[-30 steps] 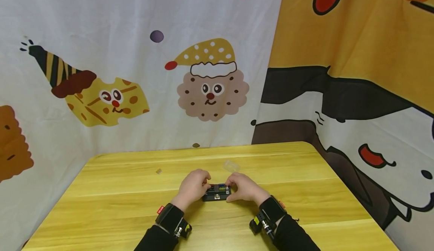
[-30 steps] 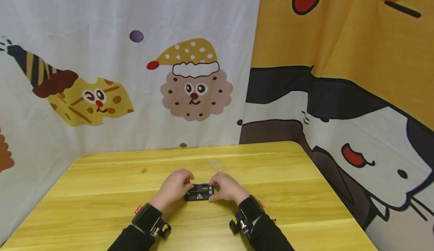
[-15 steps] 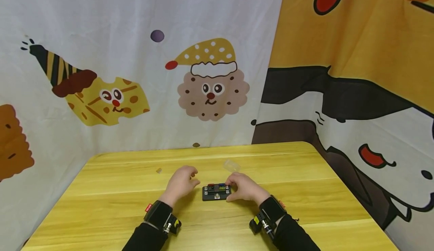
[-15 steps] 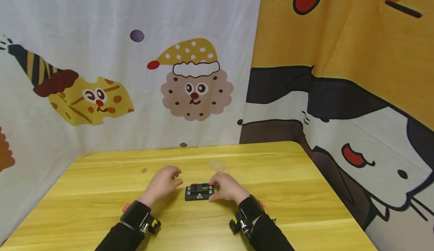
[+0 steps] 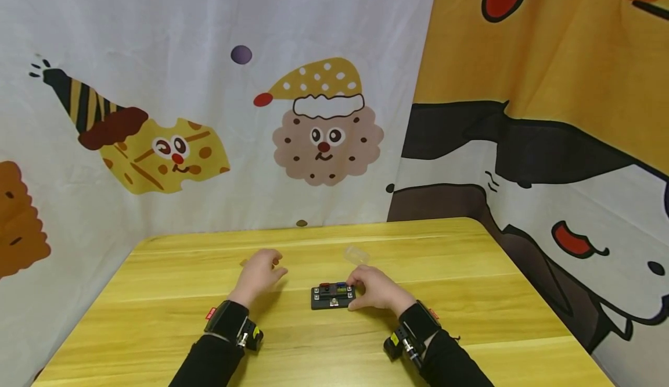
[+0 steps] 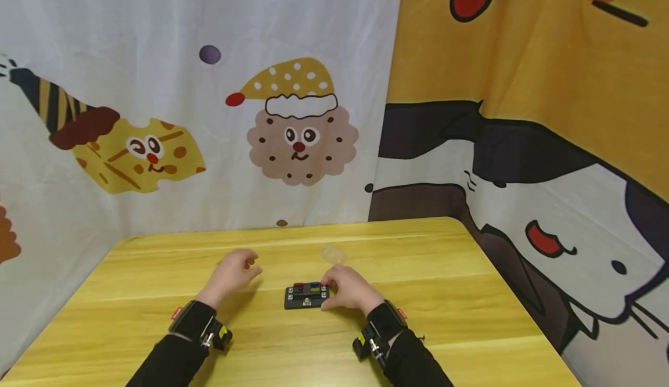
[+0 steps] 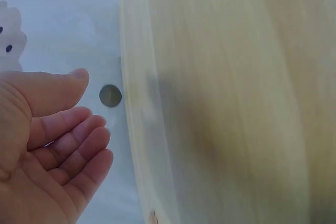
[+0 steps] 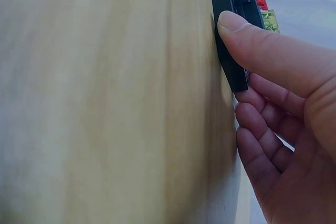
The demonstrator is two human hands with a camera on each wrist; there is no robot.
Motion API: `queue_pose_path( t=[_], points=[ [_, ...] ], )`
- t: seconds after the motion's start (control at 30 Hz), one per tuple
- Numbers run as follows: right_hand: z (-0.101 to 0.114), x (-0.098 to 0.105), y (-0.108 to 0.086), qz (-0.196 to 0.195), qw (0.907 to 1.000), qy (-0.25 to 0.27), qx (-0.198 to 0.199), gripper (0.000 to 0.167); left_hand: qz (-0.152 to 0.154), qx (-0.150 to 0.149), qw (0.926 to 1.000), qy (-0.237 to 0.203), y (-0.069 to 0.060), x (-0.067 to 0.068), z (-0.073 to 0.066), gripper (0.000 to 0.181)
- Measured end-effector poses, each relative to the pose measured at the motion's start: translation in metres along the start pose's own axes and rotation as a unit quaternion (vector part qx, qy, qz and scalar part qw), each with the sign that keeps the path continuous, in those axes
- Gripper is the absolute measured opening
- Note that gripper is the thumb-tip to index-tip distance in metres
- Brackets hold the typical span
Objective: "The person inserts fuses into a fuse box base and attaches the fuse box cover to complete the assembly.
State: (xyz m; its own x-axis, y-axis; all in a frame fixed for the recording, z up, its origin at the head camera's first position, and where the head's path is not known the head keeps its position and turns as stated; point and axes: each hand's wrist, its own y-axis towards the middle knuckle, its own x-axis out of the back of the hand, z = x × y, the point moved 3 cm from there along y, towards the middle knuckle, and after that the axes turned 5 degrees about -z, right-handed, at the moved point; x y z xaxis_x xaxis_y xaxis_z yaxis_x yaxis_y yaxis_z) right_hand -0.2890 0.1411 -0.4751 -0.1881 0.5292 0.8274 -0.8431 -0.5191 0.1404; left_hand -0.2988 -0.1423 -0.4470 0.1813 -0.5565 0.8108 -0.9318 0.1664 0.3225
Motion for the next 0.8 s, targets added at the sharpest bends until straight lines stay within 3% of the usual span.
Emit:
queue_pose_path(
  t=[0.8],
  points=[
    [-0.002,0.0,0.002,0.0,1.0,-0.006,0.007,0.042,-0.025,0.021,0.9991,0.025,0.011,0.021,0.047,0.035]
  ],
)
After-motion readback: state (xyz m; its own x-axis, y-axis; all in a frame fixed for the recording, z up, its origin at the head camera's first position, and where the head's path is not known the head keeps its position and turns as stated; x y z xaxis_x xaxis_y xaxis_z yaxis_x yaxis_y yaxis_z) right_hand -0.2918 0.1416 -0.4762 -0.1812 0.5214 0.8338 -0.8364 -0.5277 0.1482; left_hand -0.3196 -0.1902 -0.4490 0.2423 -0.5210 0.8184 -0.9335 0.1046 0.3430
